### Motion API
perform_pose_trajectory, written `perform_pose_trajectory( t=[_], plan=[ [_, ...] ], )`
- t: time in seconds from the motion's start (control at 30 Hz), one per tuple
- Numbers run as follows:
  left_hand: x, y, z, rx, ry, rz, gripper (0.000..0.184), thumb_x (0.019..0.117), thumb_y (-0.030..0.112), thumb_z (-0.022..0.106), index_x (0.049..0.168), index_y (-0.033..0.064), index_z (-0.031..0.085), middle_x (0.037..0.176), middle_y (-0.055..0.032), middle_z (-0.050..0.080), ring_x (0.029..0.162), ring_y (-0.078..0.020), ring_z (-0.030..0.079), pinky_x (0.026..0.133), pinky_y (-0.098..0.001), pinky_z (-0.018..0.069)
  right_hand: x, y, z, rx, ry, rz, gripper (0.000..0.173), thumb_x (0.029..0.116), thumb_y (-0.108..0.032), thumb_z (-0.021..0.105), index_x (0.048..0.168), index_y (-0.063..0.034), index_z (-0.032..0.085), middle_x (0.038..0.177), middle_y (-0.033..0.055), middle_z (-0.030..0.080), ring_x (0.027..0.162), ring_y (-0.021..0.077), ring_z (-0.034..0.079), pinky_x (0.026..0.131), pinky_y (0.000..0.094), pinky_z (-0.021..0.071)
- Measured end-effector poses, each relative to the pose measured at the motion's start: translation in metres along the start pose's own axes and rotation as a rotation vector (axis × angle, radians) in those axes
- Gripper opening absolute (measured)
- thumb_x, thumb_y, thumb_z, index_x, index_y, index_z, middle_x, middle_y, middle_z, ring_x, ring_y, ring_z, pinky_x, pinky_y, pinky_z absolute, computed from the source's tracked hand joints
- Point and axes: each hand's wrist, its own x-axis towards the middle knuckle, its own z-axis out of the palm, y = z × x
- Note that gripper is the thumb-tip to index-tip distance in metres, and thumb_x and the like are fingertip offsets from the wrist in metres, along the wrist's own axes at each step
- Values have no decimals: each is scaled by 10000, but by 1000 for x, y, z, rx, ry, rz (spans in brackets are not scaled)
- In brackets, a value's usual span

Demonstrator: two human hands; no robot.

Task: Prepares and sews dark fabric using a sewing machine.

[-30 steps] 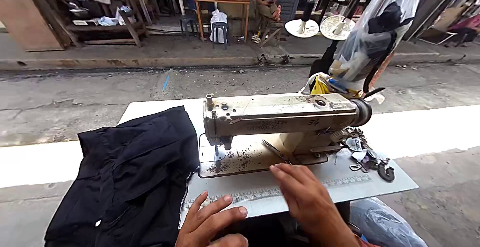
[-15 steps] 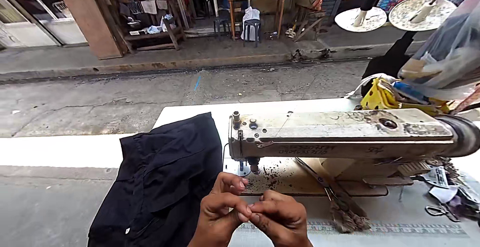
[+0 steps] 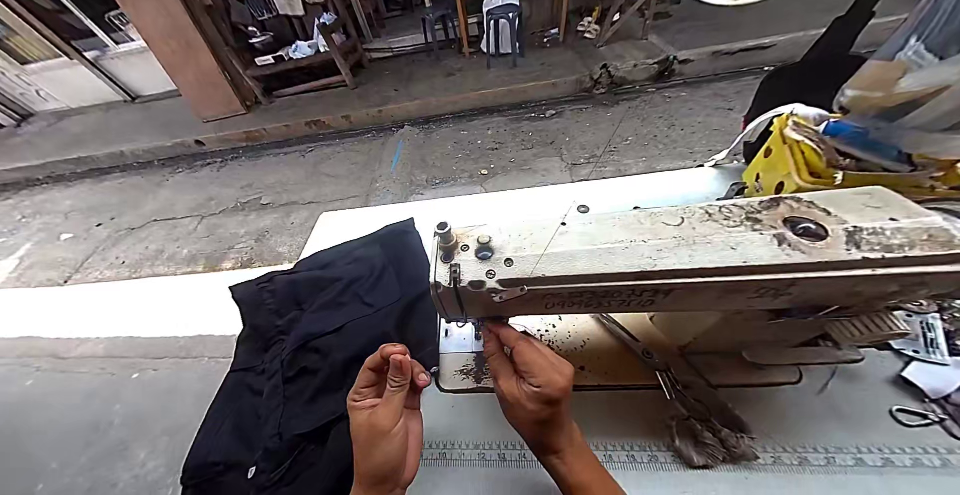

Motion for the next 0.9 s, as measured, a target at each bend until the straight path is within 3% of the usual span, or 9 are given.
perform_pose_trajectory(
  t=[0.33, 0.47, 0.57, 0.63, 0.7, 0.8, 0.9],
  plan=[
    [5, -6, 1, 159, -91, 169, 110, 982, 86, 642, 964, 127, 743, 881, 76, 695, 723, 1, 653, 677, -163, 580, 4, -1, 4, 12, -26, -14, 140, 882, -21, 672, 938, 65, 767, 802, 135, 749, 727, 143, 727, 704, 212, 585],
    [17, -8, 3, 399, -159, 428, 78, 930, 68, 704, 965, 99, 766, 942, 104, 656, 835, 23, 641, 755, -142, 568, 5, -4, 6, 4, -11, 5, 133, 875, -13, 673, 924, 71, 763, 809, 139, 752, 731, 139, 730, 707, 204, 585],
    [33, -11, 2, 706, -211, 745, 94, 894, 36, 738, 961, -15, 779, 914, -53, 653, 905, -37, 633, 844, -138, 520, 6, -7, 8, -27, -14, 3, 129, 873, -22, 674, 915, 63, 762, 815, 133, 755, 736, 144, 735, 694, 212, 586],
    [47, -15, -4, 926, -258, 995, 92, 918, 91, 736, 963, 30, 788, 889, -109, 672, 908, -130, 641, 864, -192, 493, 6, -9, 11, -64, -12, 7, 129, 873, -35, 671, 904, 50, 763, 791, 120, 749, 699, 139, 723, 651, 222, 582],
    [60, -17, -11, 1039, -319, 1194, 87, 934, 105, 711, 976, 88, 786, 894, -94, 682, 889, -197, 636, 853, -269, 482, 7, -13, 12, -113, -15, 16, 129, 873, -47, 669, 897, 35, 766, 752, 101, 732, 632, 126, 687, 587, 226, 562],
    [71, -17, -17, 1059, -432, 1335, 101, 941, 92, 676, 982, 109, 767, 903, -69, 677, 864, -216, 616, 841, -309, 474, 10, -19, 10, -183, -48, 36, 123, 873, -57, 671, 892, 16, 768, 744, 92, 728, 614, 141, 684, 550, 255, 553],
    [70, -17, -14, 1087, -453, 1370, 70, 953, 96, 661, 962, 76, 727, 871, -78, 641, 822, -219, 605, 820, -300, 488, 12, -27, 5, -231, -98, 72, 138, 875, -85, 668, 912, 9, 762, 741, 78, 714, 583, 141, 651, 522, 270, 532]
  ],
)
